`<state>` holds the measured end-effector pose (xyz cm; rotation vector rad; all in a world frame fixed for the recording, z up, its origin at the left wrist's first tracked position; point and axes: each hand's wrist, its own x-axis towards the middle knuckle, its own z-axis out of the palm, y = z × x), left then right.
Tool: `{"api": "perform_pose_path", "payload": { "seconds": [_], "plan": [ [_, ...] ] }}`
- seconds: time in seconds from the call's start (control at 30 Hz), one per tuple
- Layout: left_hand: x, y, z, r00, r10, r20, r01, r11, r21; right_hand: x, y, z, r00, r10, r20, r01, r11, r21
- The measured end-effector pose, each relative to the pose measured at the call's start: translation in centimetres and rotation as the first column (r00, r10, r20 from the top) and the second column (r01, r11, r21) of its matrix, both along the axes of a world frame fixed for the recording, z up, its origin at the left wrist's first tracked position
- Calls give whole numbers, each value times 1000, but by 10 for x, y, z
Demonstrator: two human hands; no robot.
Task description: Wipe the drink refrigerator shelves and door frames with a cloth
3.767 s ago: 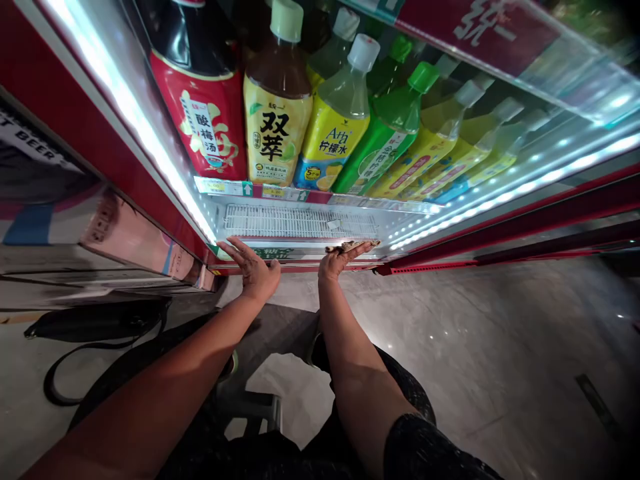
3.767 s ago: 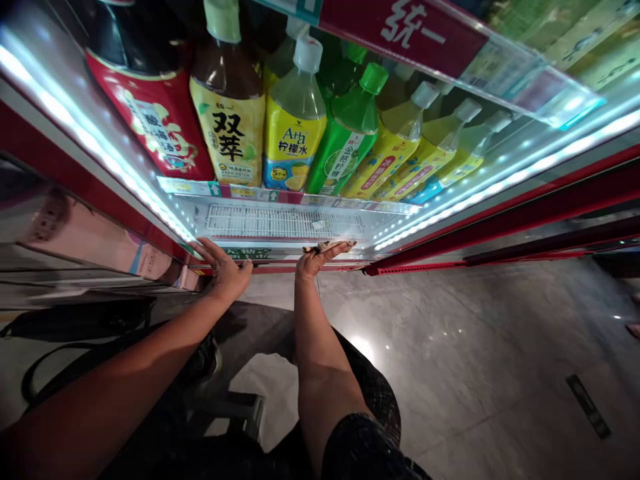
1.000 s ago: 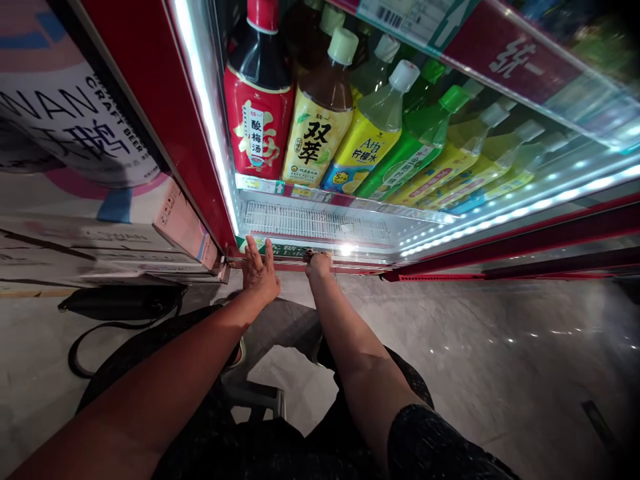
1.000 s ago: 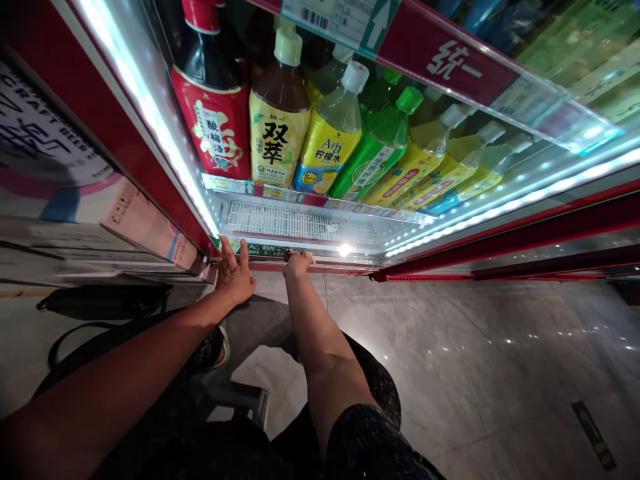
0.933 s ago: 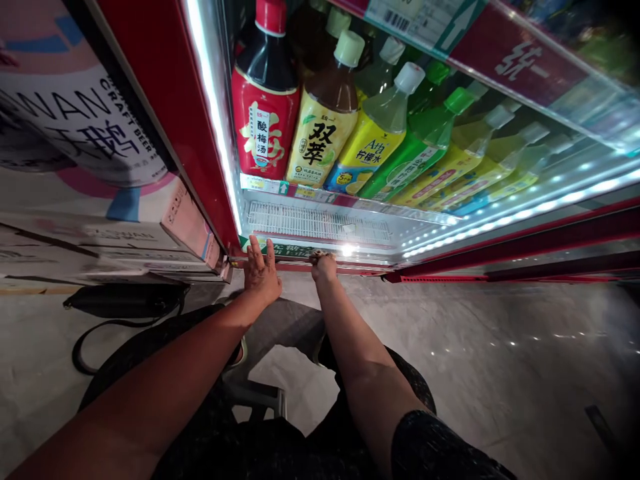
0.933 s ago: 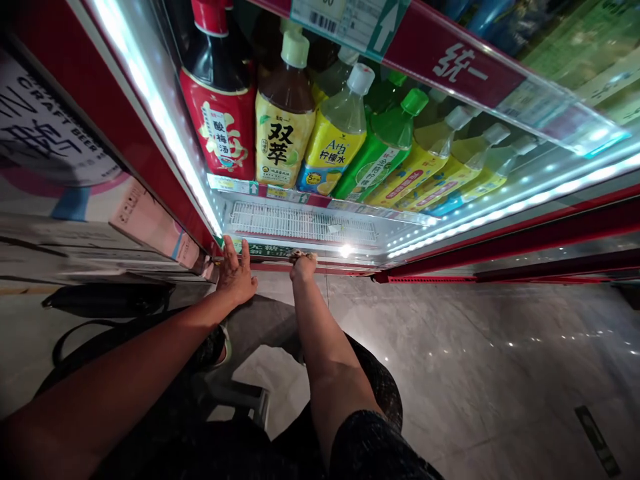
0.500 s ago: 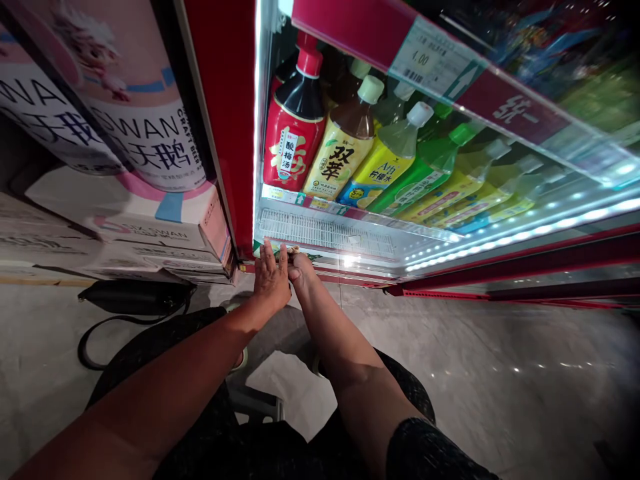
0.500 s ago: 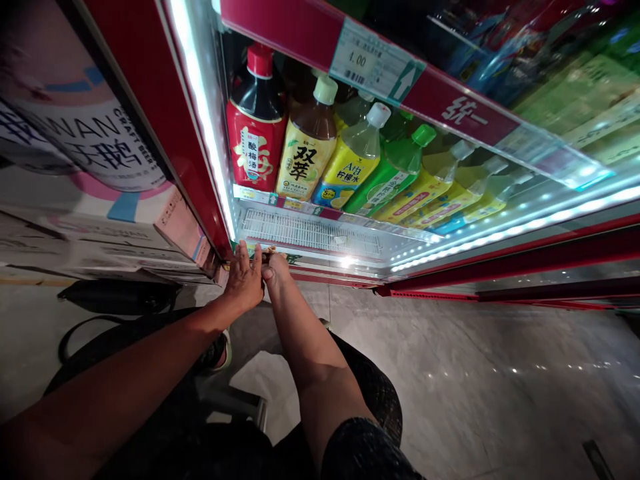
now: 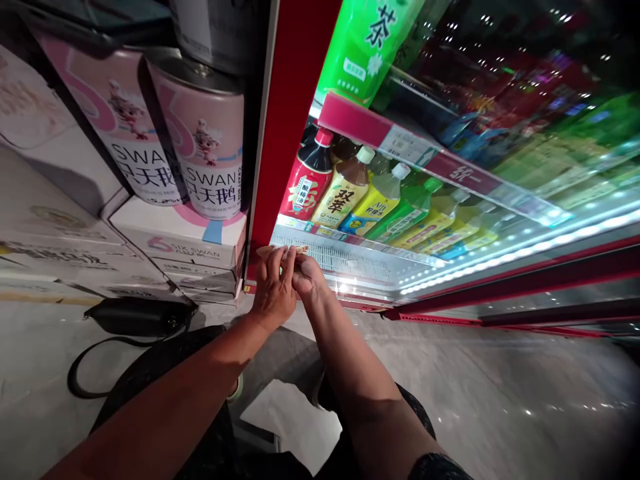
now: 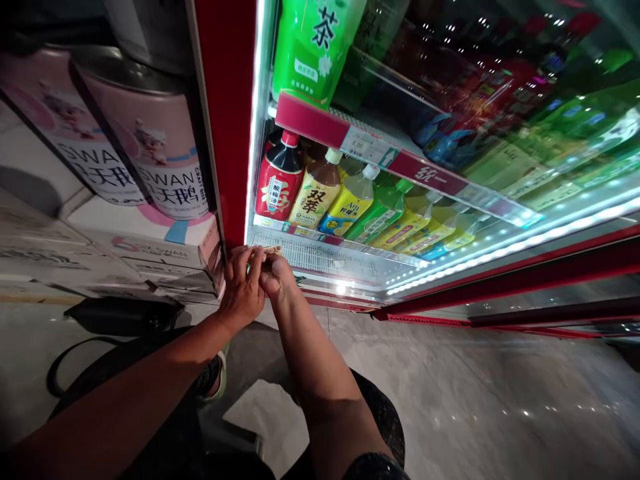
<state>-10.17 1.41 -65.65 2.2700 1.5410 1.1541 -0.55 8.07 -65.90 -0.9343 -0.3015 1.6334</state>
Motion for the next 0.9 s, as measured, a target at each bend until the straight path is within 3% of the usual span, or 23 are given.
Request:
{"api": "perform_pose_path", "payload": {
  "seconds": [0.1, 0.23, 0.33, 0.4, 0.47, 0.53, 0.6, 0.67, 0.77, 0.83, 0.9],
  "plan": [
    [-7, 2, 3, 996, -9, 83, -1, 992, 123, 3, -4, 40, 998, 10, -55, -12, 1000, -28],
    [-13, 10, 4, 986, 3, 166, -27, 989, 144, 3, -18, 96, 989, -52, -138, 50, 999, -20],
    [-12, 17, 4, 979, -23, 201, -12, 986, 168, 2, -35, 130, 987, -157, 21, 152, 974, 171],
    [-9, 22, 4, 983, -27, 182, -9, 981, 195, 2, -47, 148, 930, -290, 225, 188, 903, 386],
    [-6, 30, 4, 990, -12, 141, -21, 973, 228, 6, -54, 161, 746, -497, 443, 153, 776, 612],
    [-3, 39, 1, 994, 10, 105, -36, 968, 250, 13, -54, 170, 400, -721, 566, 11, 621, 784],
    [-1, 48, -3, 997, 27, 72, -45, 966, 255, 21, -47, 174, 17, -831, 556, -231, 538, 811],
    [2, 55, -9, 998, 43, 53, -56, 965, 256, 28, -34, 168, -284, -809, 514, -445, 586, 677],
    [6, 60, -13, 994, 84, 75, -100, 964, 246, 35, -13, 146, -584, -665, 466, -544, 746, 384],
    [8, 59, -11, 991, 103, 80, -119, 963, 241, 40, -5, 127, -640, -636, 432, -580, 768, 271],
    [8, 57, -8, 992, 112, 59, -123, 959, 254, 48, -3, 113, -644, -659, 388, -639, 742, 201]
  ]
}}
